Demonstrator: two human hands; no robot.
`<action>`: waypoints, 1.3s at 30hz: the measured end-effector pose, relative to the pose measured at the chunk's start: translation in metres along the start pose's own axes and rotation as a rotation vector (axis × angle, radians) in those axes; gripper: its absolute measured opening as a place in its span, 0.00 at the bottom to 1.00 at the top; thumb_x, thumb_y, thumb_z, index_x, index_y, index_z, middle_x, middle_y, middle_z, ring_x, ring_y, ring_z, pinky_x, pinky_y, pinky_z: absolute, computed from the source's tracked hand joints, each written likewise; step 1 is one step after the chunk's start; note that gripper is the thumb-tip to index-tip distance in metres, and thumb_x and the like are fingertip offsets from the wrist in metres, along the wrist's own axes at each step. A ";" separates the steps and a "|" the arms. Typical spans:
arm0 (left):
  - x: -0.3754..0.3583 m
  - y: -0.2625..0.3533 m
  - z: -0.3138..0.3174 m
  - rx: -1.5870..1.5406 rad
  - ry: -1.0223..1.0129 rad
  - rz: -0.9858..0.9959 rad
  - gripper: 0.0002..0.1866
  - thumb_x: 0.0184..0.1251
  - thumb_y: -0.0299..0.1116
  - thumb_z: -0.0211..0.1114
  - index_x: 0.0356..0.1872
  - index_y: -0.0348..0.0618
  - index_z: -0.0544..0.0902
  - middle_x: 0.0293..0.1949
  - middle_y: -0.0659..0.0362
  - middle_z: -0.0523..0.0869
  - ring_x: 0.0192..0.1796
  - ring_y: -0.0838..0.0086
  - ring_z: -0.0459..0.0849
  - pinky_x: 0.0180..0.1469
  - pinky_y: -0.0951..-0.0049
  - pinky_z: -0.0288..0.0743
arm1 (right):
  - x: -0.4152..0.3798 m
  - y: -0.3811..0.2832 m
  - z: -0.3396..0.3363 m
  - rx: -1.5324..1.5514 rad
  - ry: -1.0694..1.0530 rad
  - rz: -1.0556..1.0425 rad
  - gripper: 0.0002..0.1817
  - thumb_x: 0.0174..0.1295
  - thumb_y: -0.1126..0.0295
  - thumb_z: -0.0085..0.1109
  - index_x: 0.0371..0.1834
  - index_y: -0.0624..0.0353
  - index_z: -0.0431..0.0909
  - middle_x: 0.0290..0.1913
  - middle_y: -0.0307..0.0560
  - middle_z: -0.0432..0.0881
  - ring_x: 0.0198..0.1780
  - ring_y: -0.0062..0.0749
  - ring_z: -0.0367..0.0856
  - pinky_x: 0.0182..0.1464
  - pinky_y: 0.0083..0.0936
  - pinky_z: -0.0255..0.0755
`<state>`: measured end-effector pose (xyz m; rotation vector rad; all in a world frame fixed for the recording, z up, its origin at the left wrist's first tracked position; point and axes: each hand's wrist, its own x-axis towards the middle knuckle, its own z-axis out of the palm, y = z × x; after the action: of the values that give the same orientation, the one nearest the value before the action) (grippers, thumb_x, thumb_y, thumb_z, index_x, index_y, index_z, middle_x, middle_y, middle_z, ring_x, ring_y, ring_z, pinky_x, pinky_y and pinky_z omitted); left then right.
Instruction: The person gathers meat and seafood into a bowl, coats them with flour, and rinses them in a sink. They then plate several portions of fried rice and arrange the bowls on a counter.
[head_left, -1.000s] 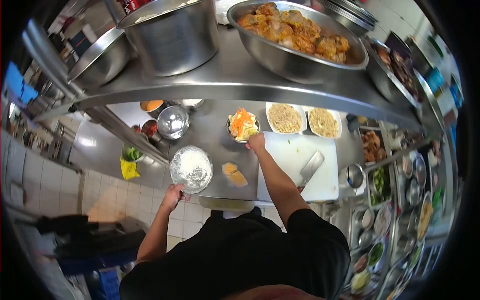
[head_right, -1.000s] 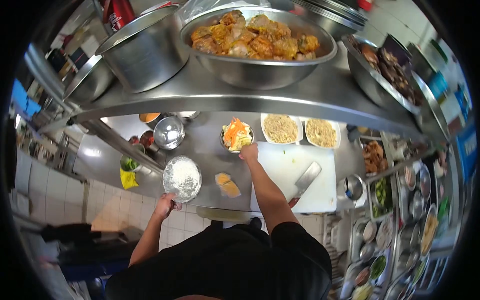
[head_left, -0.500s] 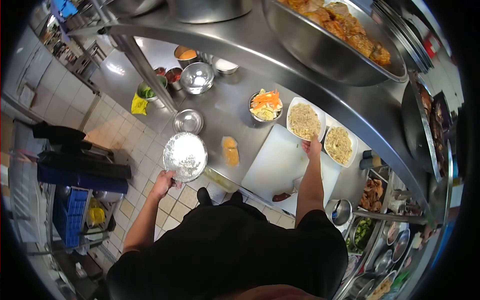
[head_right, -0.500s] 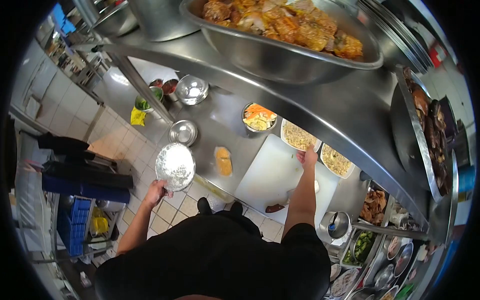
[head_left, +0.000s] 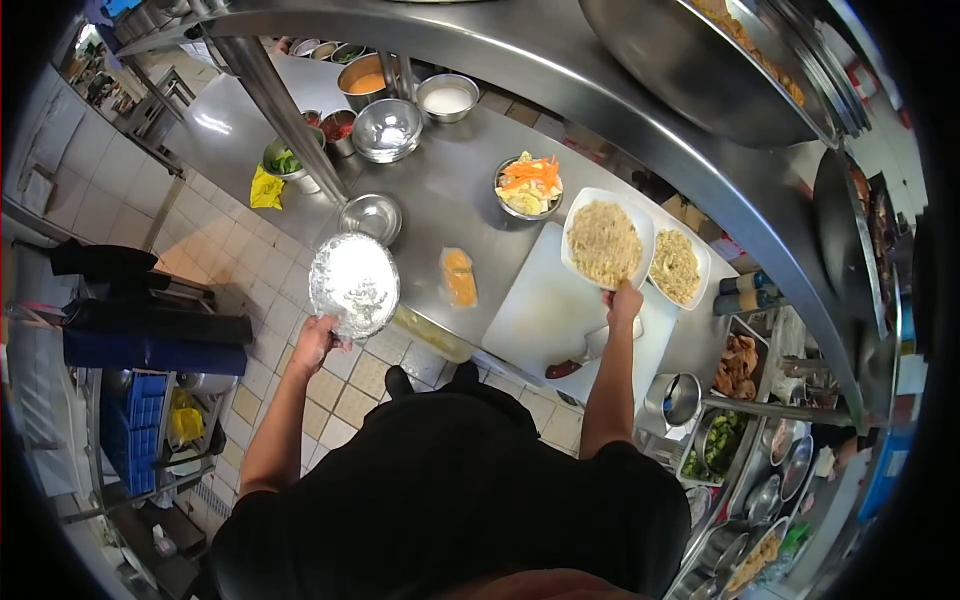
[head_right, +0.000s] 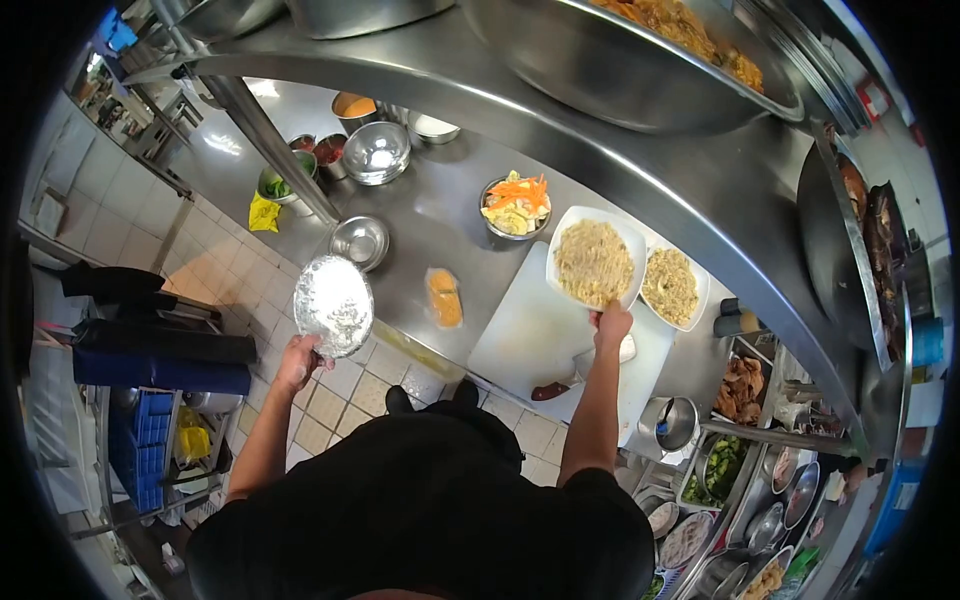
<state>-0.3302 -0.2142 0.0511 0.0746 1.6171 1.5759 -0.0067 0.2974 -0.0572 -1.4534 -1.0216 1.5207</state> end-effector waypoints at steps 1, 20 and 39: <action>0.004 -0.002 -0.003 -0.010 -0.003 -0.001 0.15 0.69 0.36 0.56 0.39 0.29 0.79 0.27 0.50 0.84 0.23 0.66 0.82 0.28 0.67 0.77 | -0.020 0.001 -0.007 -0.014 -0.017 0.035 0.14 0.65 0.69 0.48 0.29 0.70 0.74 0.19 0.49 0.77 0.15 0.31 0.75 0.15 0.25 0.68; 0.028 0.009 0.002 0.012 -0.049 0.029 0.16 0.70 0.37 0.55 0.40 0.30 0.80 0.29 0.51 0.85 0.24 0.68 0.81 0.28 0.68 0.75 | 0.031 -0.046 0.126 -0.866 -0.237 -0.688 0.16 0.64 0.68 0.53 0.52 0.63 0.77 0.40 0.60 0.85 0.35 0.47 0.85 0.45 0.36 0.77; -0.020 -0.021 0.011 -0.085 0.101 0.080 0.14 0.68 0.34 0.56 0.42 0.31 0.80 0.32 0.53 0.86 0.26 0.68 0.82 0.30 0.68 0.76 | 0.143 -0.006 0.162 -0.395 -0.206 0.106 0.13 0.60 0.75 0.48 0.42 0.72 0.77 0.34 0.62 0.81 0.28 0.47 0.83 0.20 0.36 0.78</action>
<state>-0.3004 -0.2208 0.0456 0.0142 1.6393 1.7323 -0.1740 0.4267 -0.1007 -1.6630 -1.4527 1.6329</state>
